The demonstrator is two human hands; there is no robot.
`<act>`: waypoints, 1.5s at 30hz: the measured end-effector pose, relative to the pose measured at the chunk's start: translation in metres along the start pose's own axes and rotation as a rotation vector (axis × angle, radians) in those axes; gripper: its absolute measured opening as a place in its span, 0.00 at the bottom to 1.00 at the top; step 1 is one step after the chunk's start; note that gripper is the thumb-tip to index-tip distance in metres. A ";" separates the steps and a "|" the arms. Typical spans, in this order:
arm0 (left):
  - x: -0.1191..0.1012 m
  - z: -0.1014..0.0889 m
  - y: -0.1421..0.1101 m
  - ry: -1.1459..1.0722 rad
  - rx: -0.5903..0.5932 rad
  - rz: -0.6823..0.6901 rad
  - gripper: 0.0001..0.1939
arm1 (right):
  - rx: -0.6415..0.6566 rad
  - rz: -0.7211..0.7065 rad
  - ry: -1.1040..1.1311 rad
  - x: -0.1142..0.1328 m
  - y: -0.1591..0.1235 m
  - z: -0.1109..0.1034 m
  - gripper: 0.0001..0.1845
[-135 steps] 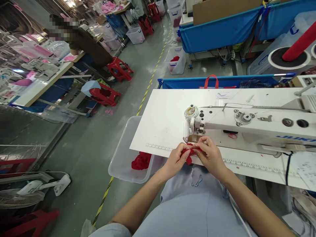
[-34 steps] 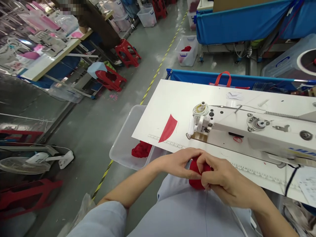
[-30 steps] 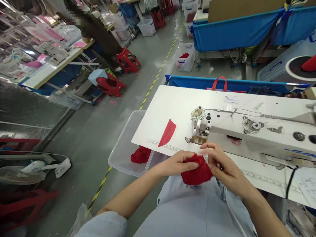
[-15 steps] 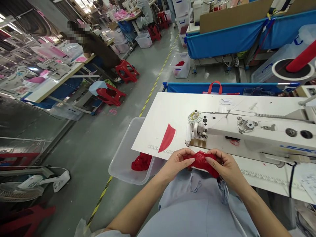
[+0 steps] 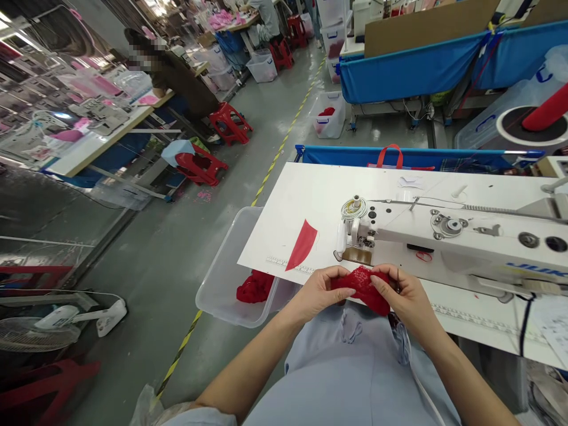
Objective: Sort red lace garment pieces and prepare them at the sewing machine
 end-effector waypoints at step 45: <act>0.005 0.009 0.001 -0.260 -0.104 0.045 0.21 | -0.126 0.072 0.228 0.002 -0.016 0.007 0.21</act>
Point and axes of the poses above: each hand's wrist, its own y-axis towards the middle knuckle, its own z-axis out of the palm, x = y × z, the point moved 2 cm from there along y, towards the middle knuckle, and after that the axes turned 8 degrees about -x, right-handed, at the moved point
